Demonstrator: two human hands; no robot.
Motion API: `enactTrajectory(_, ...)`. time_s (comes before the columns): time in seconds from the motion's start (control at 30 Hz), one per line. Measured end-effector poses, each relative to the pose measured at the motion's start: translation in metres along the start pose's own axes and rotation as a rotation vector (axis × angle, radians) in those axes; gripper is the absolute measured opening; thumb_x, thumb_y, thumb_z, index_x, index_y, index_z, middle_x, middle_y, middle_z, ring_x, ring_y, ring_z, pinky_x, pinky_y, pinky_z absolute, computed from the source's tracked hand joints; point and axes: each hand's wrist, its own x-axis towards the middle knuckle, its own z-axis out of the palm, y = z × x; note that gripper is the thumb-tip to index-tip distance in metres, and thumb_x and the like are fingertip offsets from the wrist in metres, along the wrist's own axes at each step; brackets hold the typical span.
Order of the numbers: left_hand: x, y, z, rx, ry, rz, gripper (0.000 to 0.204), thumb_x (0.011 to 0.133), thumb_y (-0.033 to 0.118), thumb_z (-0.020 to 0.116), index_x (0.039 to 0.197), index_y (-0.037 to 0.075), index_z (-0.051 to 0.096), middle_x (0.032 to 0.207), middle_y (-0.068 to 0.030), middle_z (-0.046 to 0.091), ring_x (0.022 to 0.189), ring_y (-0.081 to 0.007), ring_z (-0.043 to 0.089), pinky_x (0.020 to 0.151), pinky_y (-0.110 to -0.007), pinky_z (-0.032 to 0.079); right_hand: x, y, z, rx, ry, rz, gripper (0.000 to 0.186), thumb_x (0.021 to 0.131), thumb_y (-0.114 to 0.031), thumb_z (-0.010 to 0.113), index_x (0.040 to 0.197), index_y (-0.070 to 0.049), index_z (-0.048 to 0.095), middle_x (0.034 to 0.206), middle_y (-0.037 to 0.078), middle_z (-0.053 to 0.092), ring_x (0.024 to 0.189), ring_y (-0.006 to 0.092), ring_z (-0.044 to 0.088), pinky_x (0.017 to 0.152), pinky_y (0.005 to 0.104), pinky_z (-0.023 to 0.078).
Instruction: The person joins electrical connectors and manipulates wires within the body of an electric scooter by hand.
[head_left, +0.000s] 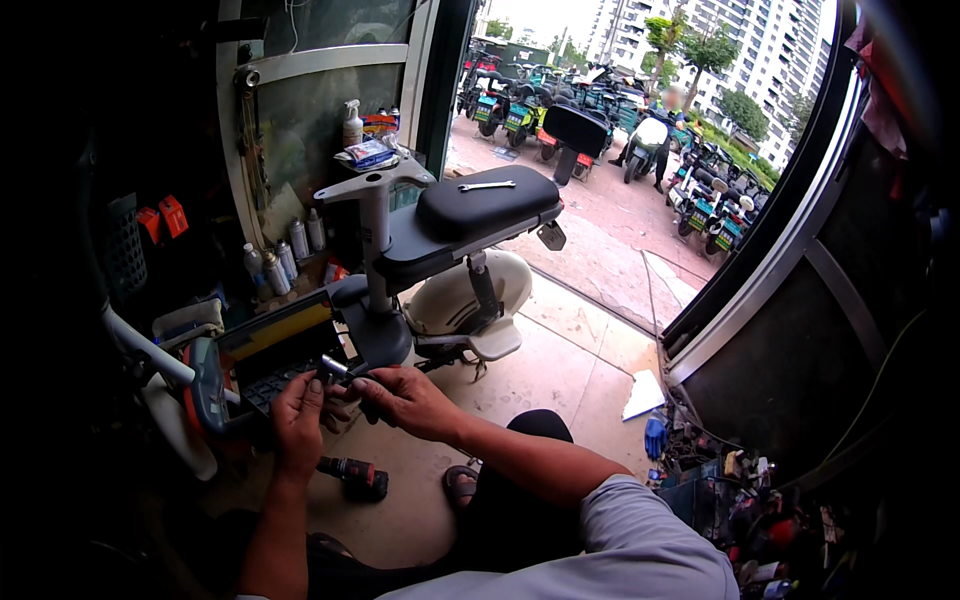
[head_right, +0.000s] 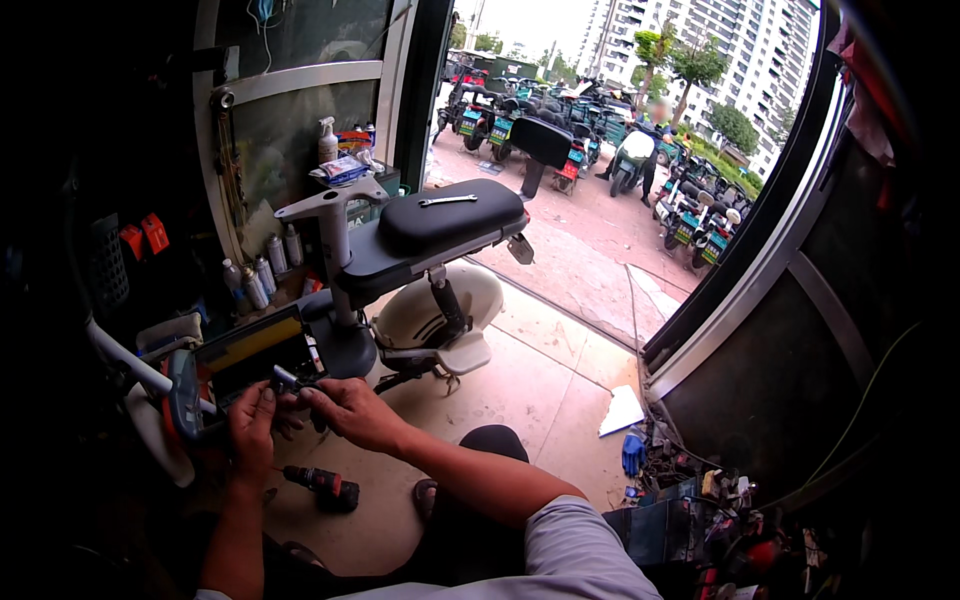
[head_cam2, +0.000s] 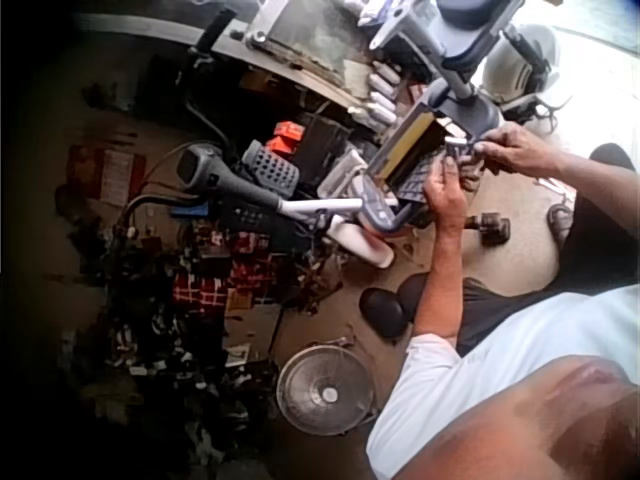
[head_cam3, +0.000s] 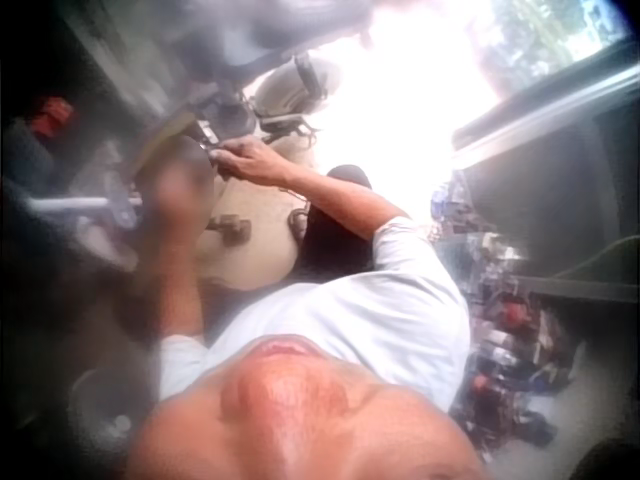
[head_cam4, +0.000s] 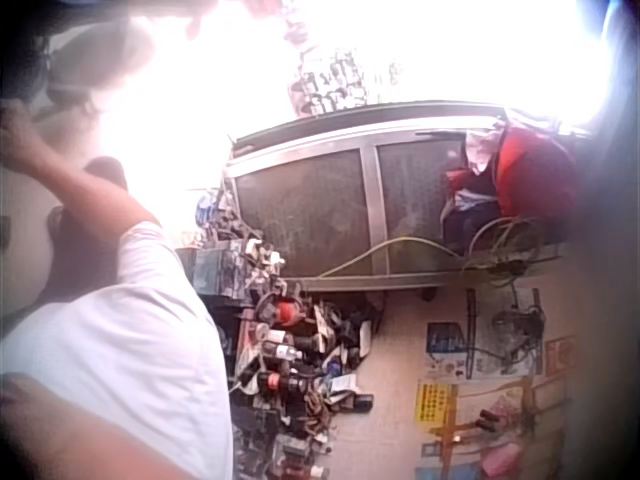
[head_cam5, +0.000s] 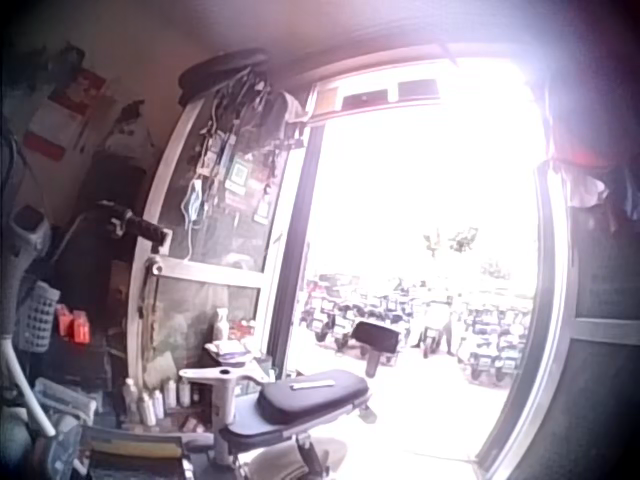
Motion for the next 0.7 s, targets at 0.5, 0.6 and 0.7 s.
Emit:
enactTrajectory(0.5, 0.005, -0.001, -0.007, 0.026, 0.030, -0.035, 0.019, 0.102, 0.018, 0.073, 0.110, 0.002, 0.068, 0.093, -0.0069, 0.078, 0.073, -0.0099, 0.071, 0.060, -0.021, 0.050, -0.003, -0.009, 0.001, -0.070, 0.005, -0.012, 0.040, 0.112, -0.033, 0.056, 0.095, 0.003, 0.066, 0.073, 0.002, 0.062, 0.070, 0.0085, 0.056, 0.063, 0.0303, 0.048)
enactTrajectory(0.6, 0.005, -0.010, -0.009, 0.105, 0.082, -0.008, 0.020, 0.102, 0.019, 0.073, 0.109, 0.001, 0.070, 0.092, -0.0059, 0.077, 0.073, -0.0088, 0.070, 0.060, -0.021, 0.050, -0.002, -0.004, 0.000, -0.068, 0.003, -0.008, 0.041, 0.112, -0.033, 0.055, 0.096, 0.003, 0.067, 0.074, 0.002, 0.063, 0.069, 0.0085, 0.056, 0.062, 0.0301, 0.048)
enactTrajectory(0.7, 0.003, -0.012, -0.005, 0.230, 0.122, 0.065, 0.020, 0.104, 0.020, 0.070, 0.107, 0.000, 0.071, 0.090, -0.0048, 0.076, 0.072, -0.0078, 0.068, 0.060, -0.022, 0.049, 0.000, 0.001, -0.001, -0.050, -0.010, -0.008, 0.042, 0.112, -0.034, 0.055, 0.097, 0.003, 0.067, 0.074, 0.003, 0.063, 0.069, 0.0088, 0.057, 0.062, 0.0302, 0.048)
